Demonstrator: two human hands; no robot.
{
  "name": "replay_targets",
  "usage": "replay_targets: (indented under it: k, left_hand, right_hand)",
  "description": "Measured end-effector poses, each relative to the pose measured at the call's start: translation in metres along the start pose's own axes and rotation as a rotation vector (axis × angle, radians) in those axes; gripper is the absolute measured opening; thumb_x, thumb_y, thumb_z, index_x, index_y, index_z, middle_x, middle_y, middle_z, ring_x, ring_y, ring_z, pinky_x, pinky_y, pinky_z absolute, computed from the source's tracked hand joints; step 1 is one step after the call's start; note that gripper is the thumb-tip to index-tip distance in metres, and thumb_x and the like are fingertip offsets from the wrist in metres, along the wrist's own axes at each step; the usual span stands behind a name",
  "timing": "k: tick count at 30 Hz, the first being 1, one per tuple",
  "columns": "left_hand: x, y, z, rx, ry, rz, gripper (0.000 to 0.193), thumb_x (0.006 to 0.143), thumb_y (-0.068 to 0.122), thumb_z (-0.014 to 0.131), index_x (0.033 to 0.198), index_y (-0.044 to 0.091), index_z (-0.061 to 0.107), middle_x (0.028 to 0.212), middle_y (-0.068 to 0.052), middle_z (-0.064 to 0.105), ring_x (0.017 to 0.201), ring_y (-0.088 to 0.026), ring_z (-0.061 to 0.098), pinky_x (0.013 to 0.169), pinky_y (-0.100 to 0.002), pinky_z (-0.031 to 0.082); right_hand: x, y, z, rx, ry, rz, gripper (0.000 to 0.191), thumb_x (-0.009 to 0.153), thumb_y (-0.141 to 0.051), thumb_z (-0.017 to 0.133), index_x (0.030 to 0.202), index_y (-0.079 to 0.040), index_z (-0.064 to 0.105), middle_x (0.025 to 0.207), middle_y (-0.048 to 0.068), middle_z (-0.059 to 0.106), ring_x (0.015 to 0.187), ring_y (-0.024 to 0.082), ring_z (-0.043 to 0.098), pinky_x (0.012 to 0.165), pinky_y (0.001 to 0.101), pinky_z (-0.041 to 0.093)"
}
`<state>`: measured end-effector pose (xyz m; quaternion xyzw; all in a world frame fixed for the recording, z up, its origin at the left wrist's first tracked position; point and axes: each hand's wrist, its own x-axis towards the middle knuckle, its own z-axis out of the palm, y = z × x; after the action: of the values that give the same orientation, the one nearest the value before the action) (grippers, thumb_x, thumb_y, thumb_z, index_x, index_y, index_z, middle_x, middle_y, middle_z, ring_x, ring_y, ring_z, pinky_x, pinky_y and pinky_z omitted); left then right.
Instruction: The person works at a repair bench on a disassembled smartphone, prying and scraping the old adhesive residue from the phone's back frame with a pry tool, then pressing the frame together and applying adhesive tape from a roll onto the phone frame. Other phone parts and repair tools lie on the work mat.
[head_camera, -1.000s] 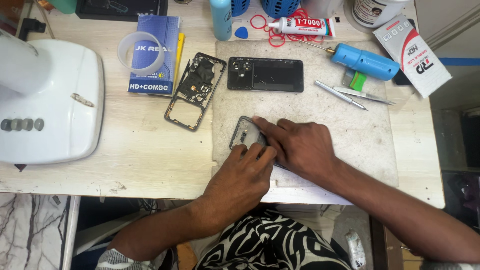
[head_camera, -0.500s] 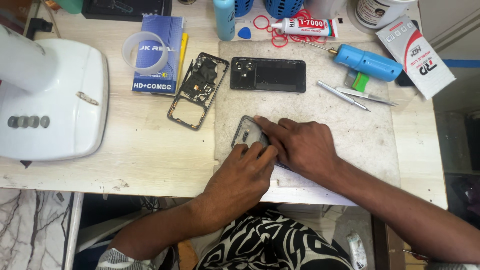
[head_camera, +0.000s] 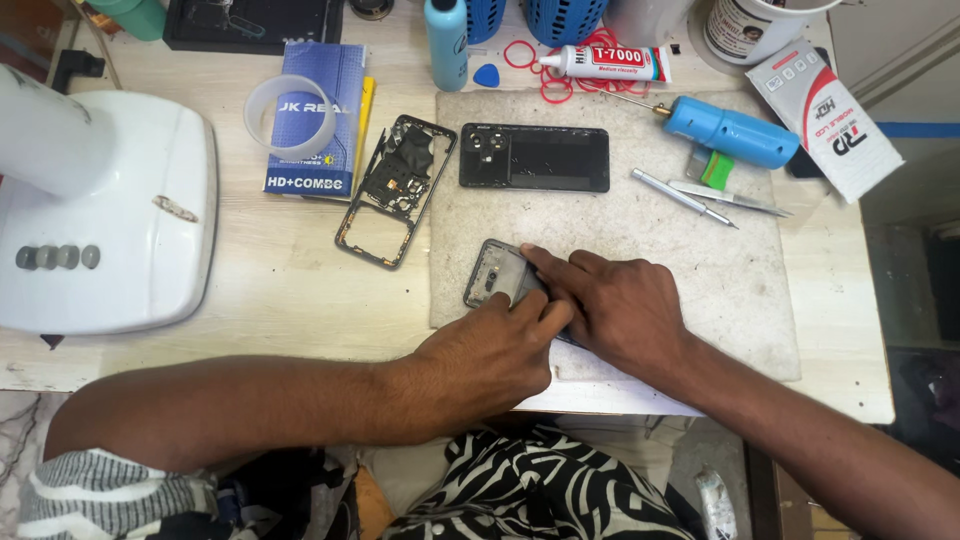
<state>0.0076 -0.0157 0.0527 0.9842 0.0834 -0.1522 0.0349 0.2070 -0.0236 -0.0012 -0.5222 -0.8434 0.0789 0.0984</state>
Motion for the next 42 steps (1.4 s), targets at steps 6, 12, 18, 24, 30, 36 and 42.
replay_targets:
  k: [6, 12, 18, 24, 30, 36, 42]
  left_hand:
    - [0.003, 0.0, 0.01, -0.073, 0.115, -0.008, 0.016, 0.079, 0.019, 0.077, 0.081, 0.002, 0.075, 0.108, -0.025, 0.057, 0.098, -0.029, 0.059, 0.065, -0.038, 0.059]
    - [-0.015, -0.052, 0.004, -0.513, 0.21, -0.041, 0.026, 0.088, 0.031, 0.076, 0.103, 0.01, 0.076, 0.107, -0.01, 0.066, 0.101, -0.028, 0.067, 0.082, -0.047, 0.058]
    - [-0.022, -0.089, 0.009, -0.242, 0.462, -0.19, 0.1, 0.063, 0.066, 0.088, 0.13, -0.002, 0.059, 0.126, -0.017, 0.059, 0.112, -0.033, 0.063, 0.09, -0.045, 0.055]
    - [-0.024, -0.096, 0.014, -0.48, 0.36, -0.186, 0.071, 0.067, 0.051, 0.088, 0.114, 0.003, 0.064, 0.121, -0.012, 0.059, 0.109, -0.032, 0.064, 0.088, -0.045, 0.055]
    - [-0.004, -0.09, 0.028, -0.654, 0.494, -0.117, 0.065, 0.067, 0.042, 0.093, 0.111, 0.008, 0.059, 0.119, -0.008, 0.056, 0.097, -0.023, 0.065, 0.081, -0.036, 0.06]
    - [-0.002, -0.088, 0.034, -0.71, 0.716, -0.067, 0.068, 0.071, 0.042, 0.093, 0.116, 0.008, 0.055, 0.121, -0.006, 0.055, 0.089, -0.017, 0.066, 0.077, -0.027, 0.061]
    - [0.01, -0.073, 0.037, -0.51, 0.767, -0.107, 0.061, 0.073, 0.052, 0.091, 0.102, 0.011, 0.058, 0.121, -0.008, 0.057, 0.113, -0.027, 0.061, 0.089, -0.039, 0.056]
  right_hand:
    - [0.004, 0.0, 0.003, -0.006, -0.046, 0.019, 0.056, 0.09, -0.031, 0.065, 0.146, -0.024, 0.056, 0.075, 0.004, 0.067, 0.043, 0.02, 0.06, 0.037, 0.0397, 0.047]
    - [-0.007, 0.013, -0.008, 0.227, 0.142, 0.042, 0.05, 0.096, -0.025, 0.064, 0.146, -0.025, 0.06, 0.076, 0.005, 0.07, 0.053, 0.02, 0.062, 0.05, 0.0365, 0.05]
    - [-0.026, 0.049, -0.025, 0.457, 0.26, 0.255, 0.039, 0.102, -0.022, 0.063, 0.14, -0.014, 0.064, 0.066, 0.006, 0.062, 0.053, 0.013, 0.053, 0.054, 0.0317, 0.045]
    - [-0.033, 0.058, -0.019, 0.465, 0.274, 0.249, 0.029, 0.101, -0.017, 0.068, 0.129, -0.01, 0.071, 0.065, 0.008, 0.059, 0.053, 0.015, 0.049, 0.053, 0.0316, 0.041]
    - [-0.037, 0.059, -0.023, 0.474, 0.367, 0.041, 0.029, 0.104, -0.017, 0.067, 0.131, -0.008, 0.069, 0.087, 0.007, 0.072, 0.068, 0.011, 0.066, 0.062, 0.0278, 0.049]
    - [-0.038, 0.06, -0.024, 0.452, 0.36, -0.021, 0.028, 0.099, -0.016, 0.071, 0.125, -0.008, 0.071, 0.105, 0.012, 0.077, 0.068, 0.012, 0.068, 0.061, 0.0279, 0.051]
    - [-0.034, 0.056, -0.034, 0.38, 0.377, -0.055, 0.028, 0.097, -0.013, 0.074, 0.124, -0.01, 0.072, 0.096, 0.009, 0.073, 0.064, 0.012, 0.064, 0.058, 0.0283, 0.049]
